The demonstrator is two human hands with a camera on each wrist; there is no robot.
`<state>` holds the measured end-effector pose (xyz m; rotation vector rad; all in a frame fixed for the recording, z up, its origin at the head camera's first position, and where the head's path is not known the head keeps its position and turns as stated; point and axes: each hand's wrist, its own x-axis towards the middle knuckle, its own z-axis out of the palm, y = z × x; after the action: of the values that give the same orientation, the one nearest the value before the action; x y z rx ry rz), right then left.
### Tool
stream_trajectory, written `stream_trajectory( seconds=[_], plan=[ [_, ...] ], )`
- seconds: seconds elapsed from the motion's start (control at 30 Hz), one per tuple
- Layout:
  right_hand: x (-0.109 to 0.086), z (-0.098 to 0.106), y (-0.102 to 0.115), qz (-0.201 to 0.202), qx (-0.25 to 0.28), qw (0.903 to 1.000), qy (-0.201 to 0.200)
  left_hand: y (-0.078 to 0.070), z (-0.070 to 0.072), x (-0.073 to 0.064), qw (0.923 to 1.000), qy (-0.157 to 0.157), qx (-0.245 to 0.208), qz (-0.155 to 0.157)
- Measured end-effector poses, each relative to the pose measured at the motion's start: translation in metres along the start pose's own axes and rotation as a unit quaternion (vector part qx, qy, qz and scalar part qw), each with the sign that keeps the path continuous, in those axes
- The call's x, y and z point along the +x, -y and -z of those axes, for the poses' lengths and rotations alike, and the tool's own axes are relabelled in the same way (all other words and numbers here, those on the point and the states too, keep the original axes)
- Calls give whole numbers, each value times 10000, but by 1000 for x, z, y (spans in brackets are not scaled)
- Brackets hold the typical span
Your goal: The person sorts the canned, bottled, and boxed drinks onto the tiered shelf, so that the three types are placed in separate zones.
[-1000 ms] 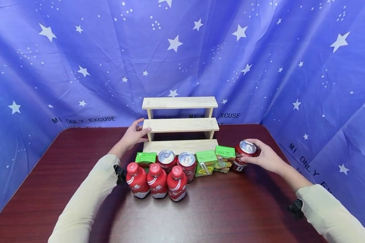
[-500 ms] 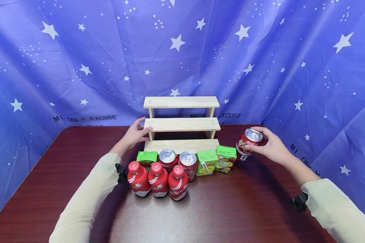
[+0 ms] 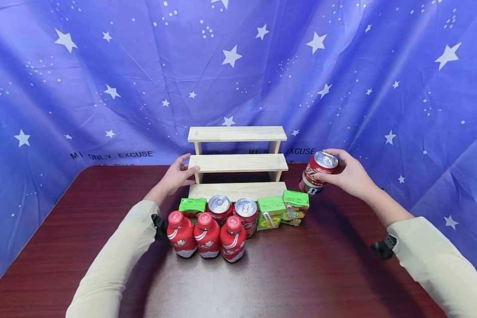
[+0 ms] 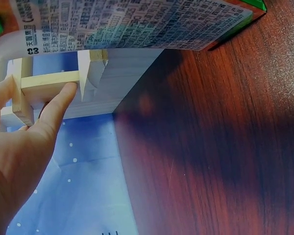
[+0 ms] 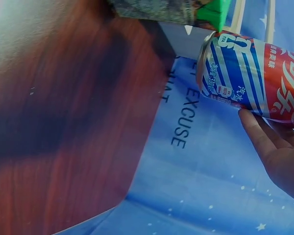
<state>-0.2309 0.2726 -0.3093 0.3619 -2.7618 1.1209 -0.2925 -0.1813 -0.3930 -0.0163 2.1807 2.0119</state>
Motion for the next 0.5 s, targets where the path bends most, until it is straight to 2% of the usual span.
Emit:
stream_trajectory(
  seconds=[0.5],
  plan=[
    [30,-7,36,30,85,9999,57,0,0,0,10000,-3,-63,76]
  ],
)
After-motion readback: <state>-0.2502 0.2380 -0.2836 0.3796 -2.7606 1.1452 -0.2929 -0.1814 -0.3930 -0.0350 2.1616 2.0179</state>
